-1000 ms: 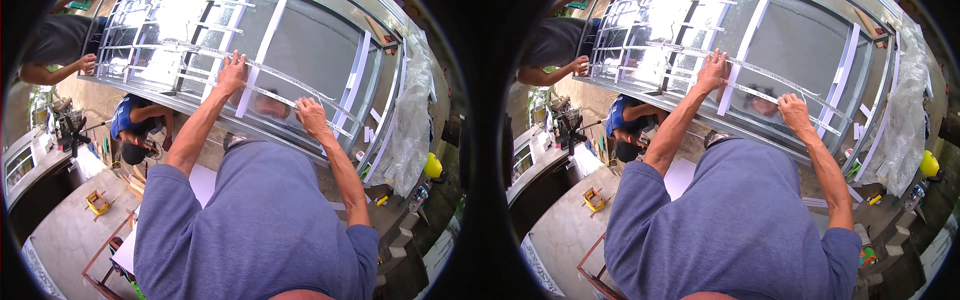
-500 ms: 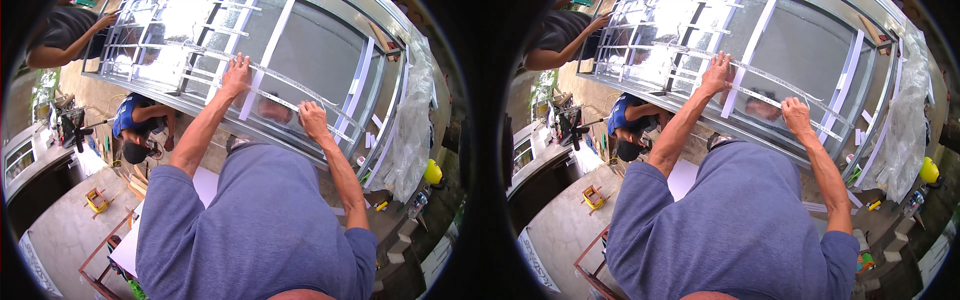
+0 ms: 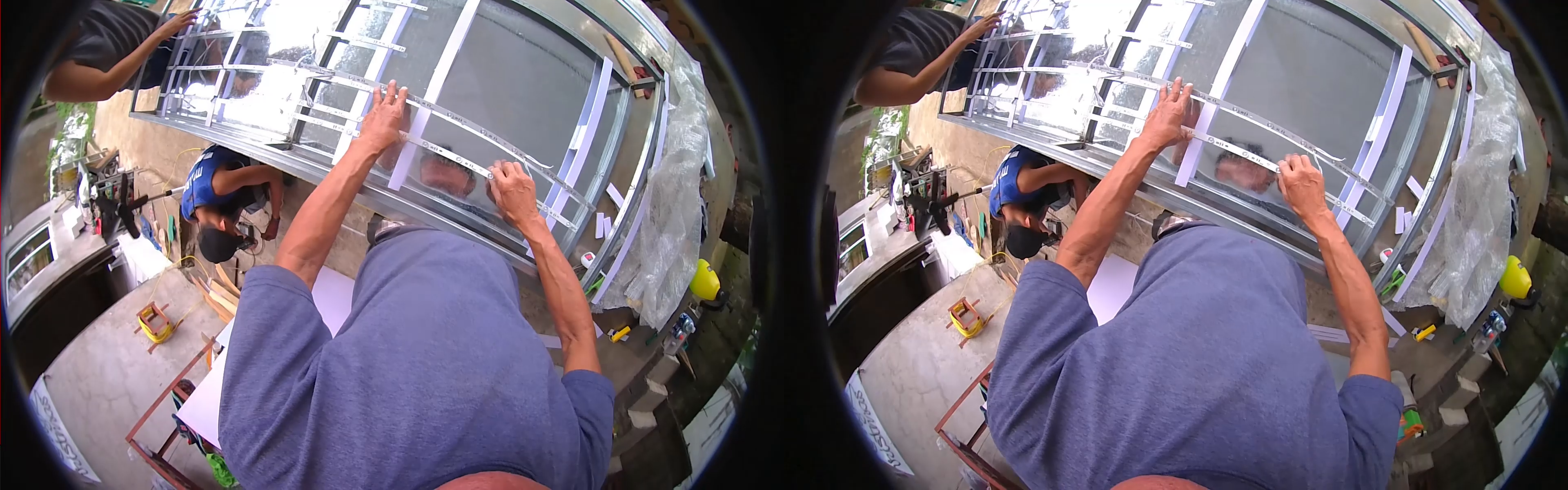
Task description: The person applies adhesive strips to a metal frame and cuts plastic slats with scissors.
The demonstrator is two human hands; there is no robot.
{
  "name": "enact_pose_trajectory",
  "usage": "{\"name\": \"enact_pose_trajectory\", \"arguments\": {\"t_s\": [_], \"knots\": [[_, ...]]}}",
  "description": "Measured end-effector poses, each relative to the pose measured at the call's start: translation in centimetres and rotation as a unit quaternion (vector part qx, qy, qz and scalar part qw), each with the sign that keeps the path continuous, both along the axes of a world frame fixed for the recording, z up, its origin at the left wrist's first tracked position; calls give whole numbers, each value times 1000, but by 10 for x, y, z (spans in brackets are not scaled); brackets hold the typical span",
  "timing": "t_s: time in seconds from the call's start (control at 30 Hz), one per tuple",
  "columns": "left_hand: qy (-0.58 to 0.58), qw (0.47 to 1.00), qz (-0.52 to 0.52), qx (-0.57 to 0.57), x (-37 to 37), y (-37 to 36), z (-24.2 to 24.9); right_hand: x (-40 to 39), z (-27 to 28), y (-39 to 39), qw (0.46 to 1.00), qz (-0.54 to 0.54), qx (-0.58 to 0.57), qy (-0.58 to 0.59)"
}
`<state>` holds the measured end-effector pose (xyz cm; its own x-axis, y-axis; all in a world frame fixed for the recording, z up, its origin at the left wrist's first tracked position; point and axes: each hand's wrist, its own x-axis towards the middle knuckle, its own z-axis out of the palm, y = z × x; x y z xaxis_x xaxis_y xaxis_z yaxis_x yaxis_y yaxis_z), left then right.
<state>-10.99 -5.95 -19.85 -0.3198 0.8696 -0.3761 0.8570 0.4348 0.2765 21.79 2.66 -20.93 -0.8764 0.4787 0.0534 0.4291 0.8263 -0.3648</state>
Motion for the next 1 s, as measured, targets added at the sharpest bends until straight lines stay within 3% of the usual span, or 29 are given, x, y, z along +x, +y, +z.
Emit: {"name": "enact_pose_trajectory", "arguments": {"t_s": [1.0], "knots": [[-13, 998, -7, 62, -3, 3, -14, 2, -10, 9, 999, -13, 44, -9]]}}
